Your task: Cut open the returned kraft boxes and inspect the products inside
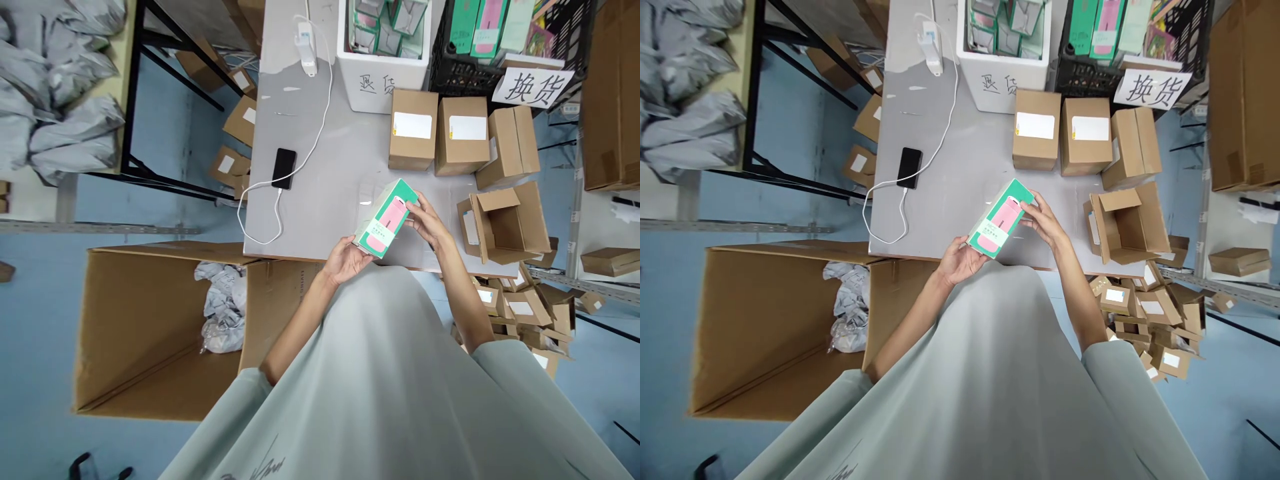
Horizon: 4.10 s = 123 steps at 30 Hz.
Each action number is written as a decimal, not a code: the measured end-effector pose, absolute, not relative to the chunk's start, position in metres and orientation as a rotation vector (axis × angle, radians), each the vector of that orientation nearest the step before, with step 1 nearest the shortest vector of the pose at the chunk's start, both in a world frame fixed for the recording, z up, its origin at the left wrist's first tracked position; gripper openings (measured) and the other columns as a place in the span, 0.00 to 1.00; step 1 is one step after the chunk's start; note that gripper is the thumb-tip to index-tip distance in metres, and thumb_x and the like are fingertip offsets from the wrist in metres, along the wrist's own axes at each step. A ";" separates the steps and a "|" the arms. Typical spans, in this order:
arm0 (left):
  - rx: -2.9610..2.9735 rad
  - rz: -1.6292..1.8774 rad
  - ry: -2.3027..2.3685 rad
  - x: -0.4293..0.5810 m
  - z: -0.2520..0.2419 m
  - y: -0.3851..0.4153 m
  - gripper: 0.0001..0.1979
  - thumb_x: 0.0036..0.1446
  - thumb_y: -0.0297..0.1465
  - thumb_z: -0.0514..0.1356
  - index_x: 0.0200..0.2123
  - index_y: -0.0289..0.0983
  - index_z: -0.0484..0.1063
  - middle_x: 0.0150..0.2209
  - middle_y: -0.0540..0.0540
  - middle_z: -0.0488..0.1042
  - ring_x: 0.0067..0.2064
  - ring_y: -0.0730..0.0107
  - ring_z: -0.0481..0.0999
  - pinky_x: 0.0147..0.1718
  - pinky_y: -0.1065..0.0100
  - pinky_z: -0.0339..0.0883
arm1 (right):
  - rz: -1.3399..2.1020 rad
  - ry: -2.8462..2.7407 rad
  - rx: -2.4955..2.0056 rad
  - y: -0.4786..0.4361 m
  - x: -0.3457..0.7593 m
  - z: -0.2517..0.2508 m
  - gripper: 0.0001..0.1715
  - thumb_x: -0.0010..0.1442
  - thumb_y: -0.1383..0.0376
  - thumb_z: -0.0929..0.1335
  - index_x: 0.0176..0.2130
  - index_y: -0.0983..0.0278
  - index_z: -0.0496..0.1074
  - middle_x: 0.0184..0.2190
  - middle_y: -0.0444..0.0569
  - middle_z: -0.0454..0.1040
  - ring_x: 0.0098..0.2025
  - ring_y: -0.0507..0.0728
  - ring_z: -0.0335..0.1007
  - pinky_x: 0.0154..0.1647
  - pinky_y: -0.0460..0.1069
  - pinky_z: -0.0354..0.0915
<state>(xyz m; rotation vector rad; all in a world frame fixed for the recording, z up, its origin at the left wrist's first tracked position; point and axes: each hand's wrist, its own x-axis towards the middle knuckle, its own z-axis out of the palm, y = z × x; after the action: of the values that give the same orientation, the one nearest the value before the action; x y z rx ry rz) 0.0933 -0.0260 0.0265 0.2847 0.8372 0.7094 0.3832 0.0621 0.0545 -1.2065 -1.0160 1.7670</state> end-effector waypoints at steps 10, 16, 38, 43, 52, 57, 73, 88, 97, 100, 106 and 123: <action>0.647 0.600 1.120 0.102 0.056 -0.005 0.43 0.58 0.45 0.82 0.72 0.44 0.75 0.64 0.35 0.85 0.60 0.49 0.88 0.66 0.44 0.80 | 1.624 -0.937 -1.451 0.080 0.376 0.042 0.46 0.46 0.43 0.87 0.57 0.57 0.77 0.42 0.44 0.86 0.48 0.58 0.82 0.43 0.49 0.78; 0.608 0.646 1.091 0.089 0.054 0.011 0.44 0.54 0.44 0.85 0.70 0.42 0.76 0.57 0.38 0.88 0.54 0.54 0.90 0.55 0.55 0.86 | 1.581 -0.936 -1.393 0.083 0.365 0.050 0.45 0.53 0.42 0.85 0.62 0.55 0.78 0.47 0.45 0.87 0.51 0.57 0.83 0.47 0.48 0.77; 0.733 0.496 0.816 -0.004 0.070 0.074 0.54 0.53 0.52 0.84 0.78 0.51 0.68 0.64 0.37 0.84 0.58 0.45 0.89 0.56 0.50 0.84 | 1.381 -0.743 -1.463 0.066 0.260 0.081 0.59 0.54 0.44 0.84 0.77 0.50 0.72 0.43 0.47 0.86 0.45 0.62 0.85 0.41 0.53 0.79; 0.759 0.522 0.814 0.009 0.076 0.090 0.55 0.50 0.53 0.84 0.77 0.50 0.68 0.63 0.37 0.85 0.58 0.43 0.90 0.56 0.48 0.85 | 1.279 -0.780 -1.439 0.069 0.253 0.086 0.55 0.59 0.37 0.82 0.76 0.50 0.74 0.49 0.49 0.87 0.48 0.62 0.85 0.47 0.55 0.81; 0.817 0.645 0.833 0.061 0.092 0.141 0.60 0.48 0.54 0.85 0.77 0.48 0.65 0.57 0.40 0.86 0.57 0.44 0.90 0.59 0.45 0.85 | 1.440 -0.886 -1.379 0.075 0.277 0.107 0.58 0.60 0.36 0.83 0.79 0.50 0.70 0.50 0.49 0.87 0.48 0.61 0.86 0.44 0.53 0.84; 0.895 0.672 0.816 0.117 0.106 0.168 0.55 0.51 0.52 0.84 0.76 0.47 0.65 0.57 0.41 0.85 0.57 0.47 0.89 0.59 0.45 0.85 | 1.489 -0.872 -1.253 0.083 0.315 0.122 0.59 0.60 0.42 0.85 0.80 0.48 0.68 0.55 0.50 0.86 0.45 0.60 0.89 0.49 0.55 0.86; 1.080 0.795 0.837 0.448 0.144 0.343 0.38 0.65 0.47 0.78 0.71 0.40 0.73 0.60 0.35 0.86 0.57 0.49 0.89 0.61 0.43 0.85 | 1.143 -0.746 -1.111 0.258 0.610 0.135 0.43 0.52 0.40 0.86 0.59 0.55 0.85 0.59 0.50 0.88 0.60 0.67 0.86 0.67 0.63 0.83; 1.326 0.800 1.055 0.505 0.133 0.415 0.32 0.72 0.33 0.69 0.76 0.35 0.73 0.80 0.30 0.68 0.82 0.45 0.68 0.79 0.45 0.63 | 1.119 -0.629 -1.227 0.378 0.682 0.120 0.28 0.66 0.53 0.79 0.60 0.60 0.80 0.56 0.55 0.83 0.63 0.62 0.82 0.74 0.64 0.76; 1.344 0.548 1.162 0.420 0.026 0.258 0.18 0.69 0.35 0.69 0.59 0.36 0.85 0.68 0.33 0.84 0.73 0.44 0.81 0.78 0.43 0.67 | 1.199 -0.690 -1.344 0.179 0.660 0.057 0.33 0.58 0.42 0.83 0.54 0.58 0.84 0.57 0.57 0.87 0.64 0.68 0.84 0.75 0.67 0.74; 1.376 0.504 1.139 0.409 0.007 0.222 0.18 0.68 0.35 0.69 0.58 0.36 0.84 0.65 0.33 0.85 0.70 0.44 0.83 0.76 0.41 0.70 | 1.115 -0.727 -1.445 0.117 0.649 0.046 0.36 0.58 0.39 0.82 0.56 0.58 0.85 0.57 0.58 0.87 0.63 0.69 0.84 0.74 0.68 0.75; 1.495 0.437 0.970 0.401 -0.010 0.166 0.21 0.66 0.33 0.71 0.60 0.35 0.83 0.65 0.32 0.84 0.66 0.44 0.85 0.72 0.44 0.75 | 0.660 -0.710 -1.699 -0.009 0.626 0.032 0.36 0.64 0.38 0.76 0.57 0.61 0.83 0.61 0.62 0.86 0.63 0.70 0.84 0.73 0.69 0.75; 1.658 0.218 0.999 0.351 -0.027 0.055 0.21 0.70 0.36 0.67 0.63 0.37 0.80 0.52 0.37 0.87 0.56 0.50 0.88 0.66 0.51 0.77 | 0.311 -0.243 -2.075 -0.172 0.557 -0.005 0.44 0.65 0.37 0.72 0.64 0.64 0.78 0.64 0.67 0.83 0.62 0.69 0.83 0.72 0.65 0.73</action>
<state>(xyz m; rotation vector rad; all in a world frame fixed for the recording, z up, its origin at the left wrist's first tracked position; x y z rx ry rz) 0.3512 0.0549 -0.0272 1.6583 0.9988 0.2185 0.5565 -0.1715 -0.0052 -2.0750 -0.2429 0.3113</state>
